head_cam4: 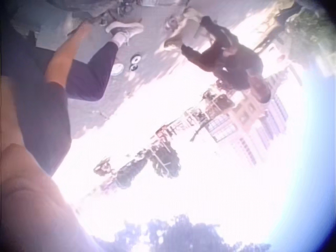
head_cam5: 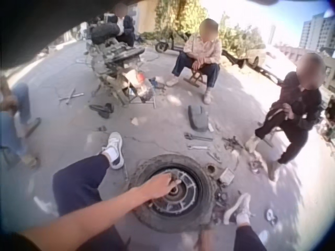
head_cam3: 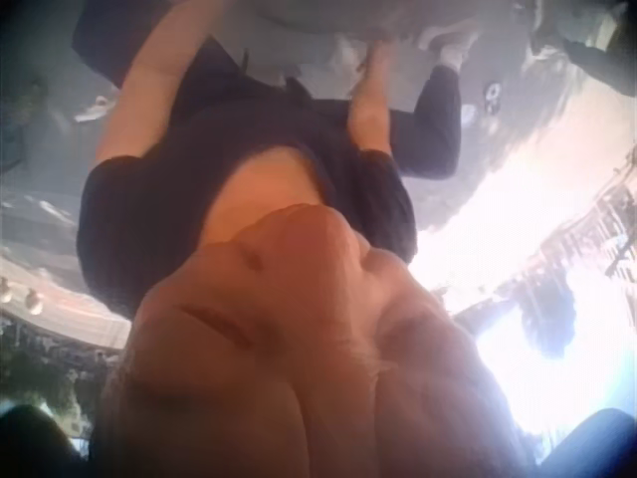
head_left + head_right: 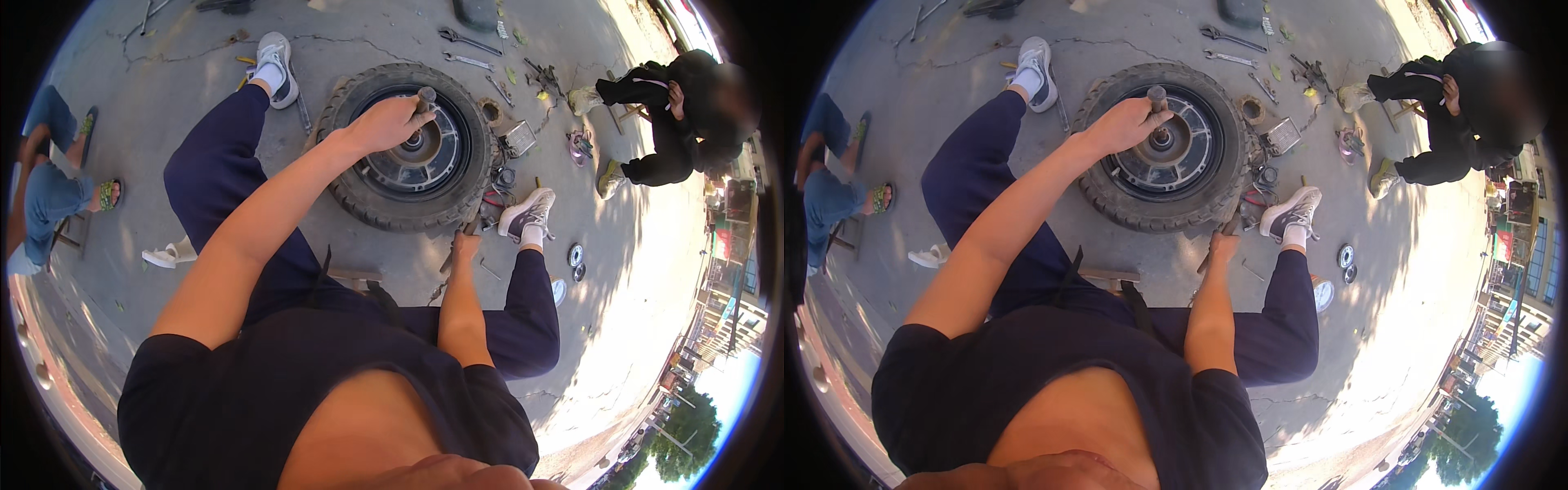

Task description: The person sits on the ground and uses a hammer and chisel to work on the rim of a motorcycle tire. They repeatedly strike the rim, adjust the chisel, and insert small metal pieces into the rim structure.

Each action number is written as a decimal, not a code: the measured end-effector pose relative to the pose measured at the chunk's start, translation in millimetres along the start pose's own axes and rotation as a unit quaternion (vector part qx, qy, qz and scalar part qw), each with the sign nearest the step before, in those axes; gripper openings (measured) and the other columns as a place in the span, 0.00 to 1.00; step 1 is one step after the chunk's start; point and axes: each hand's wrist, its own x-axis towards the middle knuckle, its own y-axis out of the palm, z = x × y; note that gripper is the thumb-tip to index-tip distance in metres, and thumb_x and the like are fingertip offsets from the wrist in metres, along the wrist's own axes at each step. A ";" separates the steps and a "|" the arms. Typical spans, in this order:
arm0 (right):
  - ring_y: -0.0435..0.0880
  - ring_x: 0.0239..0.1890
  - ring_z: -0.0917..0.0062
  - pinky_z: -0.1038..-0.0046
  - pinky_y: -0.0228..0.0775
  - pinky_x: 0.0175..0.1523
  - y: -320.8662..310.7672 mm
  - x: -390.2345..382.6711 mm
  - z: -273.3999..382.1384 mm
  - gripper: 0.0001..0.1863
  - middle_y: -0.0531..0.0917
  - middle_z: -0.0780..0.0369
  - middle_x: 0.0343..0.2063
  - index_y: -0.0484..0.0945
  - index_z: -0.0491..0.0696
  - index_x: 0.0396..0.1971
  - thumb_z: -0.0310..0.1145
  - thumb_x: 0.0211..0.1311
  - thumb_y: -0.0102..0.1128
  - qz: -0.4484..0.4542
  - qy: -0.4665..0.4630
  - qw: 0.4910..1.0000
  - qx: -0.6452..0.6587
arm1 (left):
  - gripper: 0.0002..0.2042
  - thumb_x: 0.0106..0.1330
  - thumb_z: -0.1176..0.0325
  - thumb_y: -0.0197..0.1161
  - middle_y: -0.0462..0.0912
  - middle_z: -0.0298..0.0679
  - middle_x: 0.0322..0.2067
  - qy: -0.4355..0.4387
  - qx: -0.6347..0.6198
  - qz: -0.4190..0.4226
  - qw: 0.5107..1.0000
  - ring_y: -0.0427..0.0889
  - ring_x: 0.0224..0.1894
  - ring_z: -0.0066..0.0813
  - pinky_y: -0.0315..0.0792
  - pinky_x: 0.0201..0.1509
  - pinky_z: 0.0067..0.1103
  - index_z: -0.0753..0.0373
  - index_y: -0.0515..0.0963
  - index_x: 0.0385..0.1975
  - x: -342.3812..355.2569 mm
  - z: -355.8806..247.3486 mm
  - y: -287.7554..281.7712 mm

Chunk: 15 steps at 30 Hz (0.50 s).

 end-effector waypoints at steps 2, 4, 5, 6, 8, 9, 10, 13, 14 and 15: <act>0.81 0.23 0.62 0.63 0.74 0.28 -25.1 -1.1 12.1 0.19 0.78 0.54 0.23 0.73 0.35 0.37 0.35 0.54 0.66 0.049 0.059 0.985 0.157 | 0.18 0.73 0.57 0.55 0.81 0.52 0.27 0.005 0.025 -0.002 1.000 0.80 0.33 0.52 0.72 0.40 0.36 0.70 0.76 0.33 0.5 4.6 0.3; 0.76 0.16 0.69 0.67 0.68 0.20 -56.6 -12.4 23.4 0.17 0.74 0.59 0.19 0.73 0.37 0.33 0.37 0.56 0.65 0.118 0.106 0.925 0.346 | 0.18 0.73 0.57 0.55 0.81 0.52 0.27 0.003 0.034 0.004 0.999 0.80 0.33 0.52 0.72 0.40 0.36 0.70 0.76 0.33 1.0 4.1 1.9; 0.71 0.15 0.75 0.72 0.65 0.18 -67.8 -24.9 34.2 0.16 0.71 0.63 0.19 0.71 0.42 0.33 0.40 0.62 0.63 0.108 0.091 0.936 0.323 | 0.18 0.73 0.57 0.55 0.80 0.52 0.27 -0.004 0.034 0.008 0.999 0.80 0.33 0.52 0.72 0.40 0.37 0.70 0.76 0.33 0.3 4.1 1.4; 0.71 0.15 0.76 0.72 0.65 0.18 -90.9 -44.8 49.0 0.16 0.71 0.64 0.19 0.70 0.43 0.34 0.41 0.64 0.61 0.109 0.076 0.925 0.357 | 0.18 0.73 0.57 0.55 0.80 0.53 0.26 -0.010 0.034 0.014 0.999 0.80 0.33 0.52 0.72 0.40 0.37 0.70 0.76 0.33 0.3 3.3 1.1; 0.71 0.15 0.78 0.73 0.65 0.18 -139.3 -87.1 80.0 0.16 0.70 0.65 0.19 0.68 0.45 0.34 0.43 0.68 0.58 0.112 0.043 0.897 0.425 | 0.18 0.73 0.56 0.55 0.80 0.52 0.26 0.013 0.045 0.005 0.999 0.80 0.32 0.52 0.72 0.39 0.37 0.69 0.77 0.33 3.9 2.3 1.4; 0.70 0.15 0.79 0.74 0.65 0.18 -161.3 -110.1 100.0 0.15 0.70 0.65 0.20 0.67 0.46 0.36 0.43 0.71 0.55 0.133 -0.009 0.894 0.428 | 0.18 0.73 0.56 0.55 0.80 0.52 0.26 0.020 0.049 0.004 0.999 0.80 0.31 0.52 0.72 0.39 0.37 0.69 0.77 0.33 1.2 5.7 3.0; 0.70 0.15 0.80 0.75 0.65 0.18 -181.1 -131.9 118.2 0.14 0.70 0.65 0.20 0.66 0.47 0.37 0.43 0.73 0.51 0.154 -0.059 0.887 0.432 | 0.18 0.72 0.56 0.56 0.80 0.52 0.26 0.014 0.048 0.014 0.999 0.80 0.32 0.52 0.72 0.38 0.37 0.69 0.77 0.33 -0.4 8.4 1.3; 0.68 0.15 0.82 0.77 0.63 0.18 -218.3 -179.1 177.3 0.15 0.69 0.65 0.21 0.69 0.44 0.41 0.43 0.75 0.48 0.189 -0.210 0.868 0.409 | 0.18 0.71 0.56 0.57 0.80 0.52 0.27 0.022 0.043 0.034 0.998 0.80 0.32 0.50 0.72 0.38 0.36 0.68 0.76 0.34 4.5 10.3 -1.6; 0.68 0.15 0.83 0.78 0.62 0.17 -233.3 -192.5 200.2 0.16 0.69 0.65 0.22 0.69 0.44 0.42 0.43 0.75 0.48 0.226 -0.216 0.866 0.391 | 0.17 0.71 0.56 0.57 0.80 0.52 0.27 0.024 0.039 0.029 0.999 0.80 0.32 0.51 0.72 0.39 0.36 0.69 0.76 0.35 3.2 9.8 -1.1; 0.67 0.15 0.83 0.79 0.62 0.17 -246.5 -201.8 220.7 0.16 0.69 0.65 0.22 0.69 0.43 0.43 0.44 0.75 0.48 0.264 -0.224 0.862 0.372 | 0.17 0.71 0.56 0.57 0.80 0.52 0.27 0.027 0.036 0.024 0.999 0.80 0.32 0.51 0.72 0.39 0.36 0.69 0.76 0.35 2.8 10.2 0.7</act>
